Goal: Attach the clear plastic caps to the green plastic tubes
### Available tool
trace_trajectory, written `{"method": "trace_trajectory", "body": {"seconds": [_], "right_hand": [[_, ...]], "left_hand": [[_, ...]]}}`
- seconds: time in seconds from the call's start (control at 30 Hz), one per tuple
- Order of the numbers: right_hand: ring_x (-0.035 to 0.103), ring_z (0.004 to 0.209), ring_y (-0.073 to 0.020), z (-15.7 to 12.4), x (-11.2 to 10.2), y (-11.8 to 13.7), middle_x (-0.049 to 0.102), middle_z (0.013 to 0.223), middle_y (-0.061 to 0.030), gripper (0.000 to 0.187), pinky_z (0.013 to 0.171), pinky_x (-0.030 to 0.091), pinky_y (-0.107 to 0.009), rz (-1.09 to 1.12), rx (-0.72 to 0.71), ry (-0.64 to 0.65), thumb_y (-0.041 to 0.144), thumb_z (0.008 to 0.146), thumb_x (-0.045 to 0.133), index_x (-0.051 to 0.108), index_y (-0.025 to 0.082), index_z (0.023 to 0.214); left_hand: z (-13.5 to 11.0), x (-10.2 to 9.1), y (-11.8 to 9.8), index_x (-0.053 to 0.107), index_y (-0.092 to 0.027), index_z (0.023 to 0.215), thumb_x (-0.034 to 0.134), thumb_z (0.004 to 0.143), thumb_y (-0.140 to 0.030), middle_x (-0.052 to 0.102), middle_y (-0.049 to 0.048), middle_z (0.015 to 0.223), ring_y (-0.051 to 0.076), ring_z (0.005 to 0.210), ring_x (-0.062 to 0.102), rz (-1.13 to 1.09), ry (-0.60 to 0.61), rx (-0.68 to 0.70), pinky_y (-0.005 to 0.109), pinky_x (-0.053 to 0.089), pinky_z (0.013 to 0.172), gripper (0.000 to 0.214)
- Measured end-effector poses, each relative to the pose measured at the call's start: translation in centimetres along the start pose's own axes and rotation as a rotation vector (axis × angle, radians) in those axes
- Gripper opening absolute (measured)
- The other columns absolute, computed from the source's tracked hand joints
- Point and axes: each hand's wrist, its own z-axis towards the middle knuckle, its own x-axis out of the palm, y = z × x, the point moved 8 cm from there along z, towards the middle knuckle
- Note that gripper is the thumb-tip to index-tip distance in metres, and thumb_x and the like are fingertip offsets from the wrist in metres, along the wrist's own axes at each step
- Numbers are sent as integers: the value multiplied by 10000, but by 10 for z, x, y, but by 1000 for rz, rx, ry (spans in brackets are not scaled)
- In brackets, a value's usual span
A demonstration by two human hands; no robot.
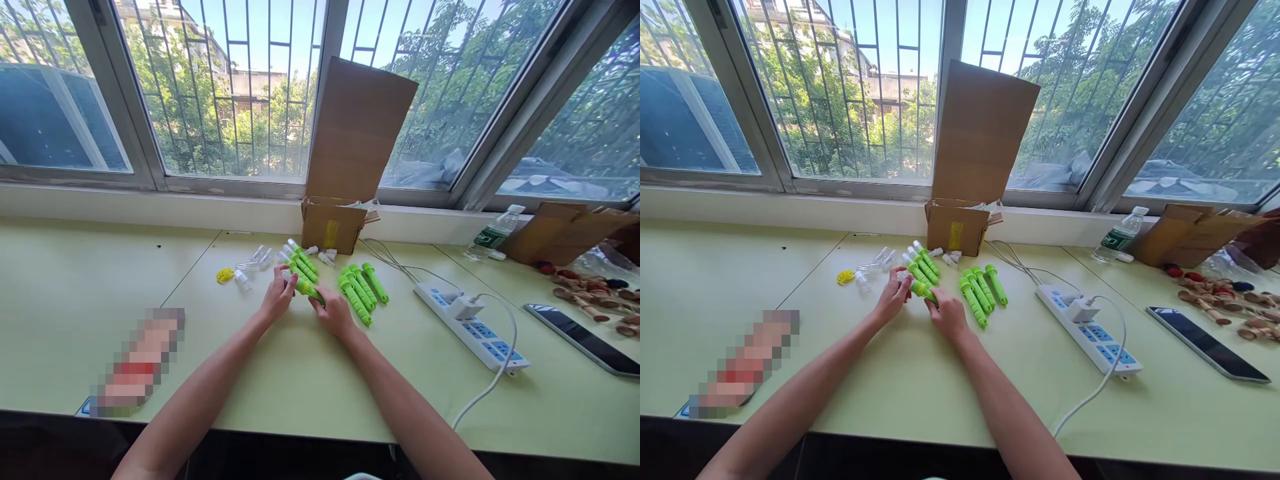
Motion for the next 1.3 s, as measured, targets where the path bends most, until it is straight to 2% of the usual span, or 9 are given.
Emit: {"method": "trace_trajectory", "body": {"seconds": [0.27, 0.4, 0.5, 0.57, 0.8, 1.0, 1.17, 1.3], "right_hand": [[596, 906, -210, 0, 0, -1, 649, 1021, -74, 275, 780, 434, -284, 31, 2, -14, 311, 840, 498, 591, 193, 1070], [596, 903, -213, 0, 1, -3, 648, 1021, -80, 289, 779, 439, -289, 47, 6, -25, 311, 836, 501, 585, 187, 1084], [596, 900, -214, 0, 0, -4, 647, 1021, -84, 295, 775, 441, -292, 46, 9, -36, 306, 832, 505, 583, 185, 1089], [596, 899, -216, 0, -1, -5, 648, 1013, -87, 290, 774, 442, -294, 41, 11, -45, 302, 828, 508, 586, 184, 1082], [599, 890, -223, 1, -4, -5, 650, 994, -87, 282, 770, 449, -303, 46, 0, -72, 289, 829, 501, 586, 187, 1078], [601, 883, -230, 1, -3, -6, 652, 980, -81, 278, 770, 453, -318, 57, 4, -78, 308, 833, 497, 585, 206, 1076], [597, 896, -228, 1, -3, -6, 650, 989, -90, 284, 780, 449, -315, 56, 8, -86, 303, 831, 496, 588, 184, 1072], [597, 896, -223, 1, -5, -4, 649, 1000, -88, 291, 781, 449, -308, 54, 16, -80, 311, 832, 495, 587, 188, 1078]], "left_hand": [[0, -7, -4, 368, -190, 1141, 322, 893, -470, 528, -47, 571, 116, 490, 505, 24, -75, 50, 230, 383, 531, 377], [0, -23, -5, 396, -206, 1097, 298, 910, -376, 510, -45, 575, 124, 514, 505, 77, -236, 62, 236, 378, 536, 271], [0, -34, -4, 405, -213, 1071, 359, 876, -269, 521, -32, 638, 131, 581, 525, 163, -364, 70, 251, 389, 572, 208], [0, -36, -2, 406, -215, 1063, 420, 821, -192, 530, -15, 716, 131, 634, 532, 203, -399, 83, 257, 402, 598, 244], [1, -25, 0, 393, -222, 1096, 509, 697, -91, 498, 53, 943, 169, 861, 510, 219, -359, 186, 304, 451, 698, 436], [-1, -26, -5, 388, -212, 1143, 550, 723, -163, 487, 84, 1019, 208, 943, 477, 331, -384, 231, 406, 422, 838, 452], [0, -19, -6, 344, -241, 1267, 548, 724, -162, 459, 102, 1158, 247, 1097, 436, 417, -285, 270, 445, 367, 935, 586], [0, -13, 1, 412, -241, 1247, 532, 746, -190, 443, 115, 1170, 280, 1125, 427, 538, -242, 224, 464, 366, 928, 518]]}}
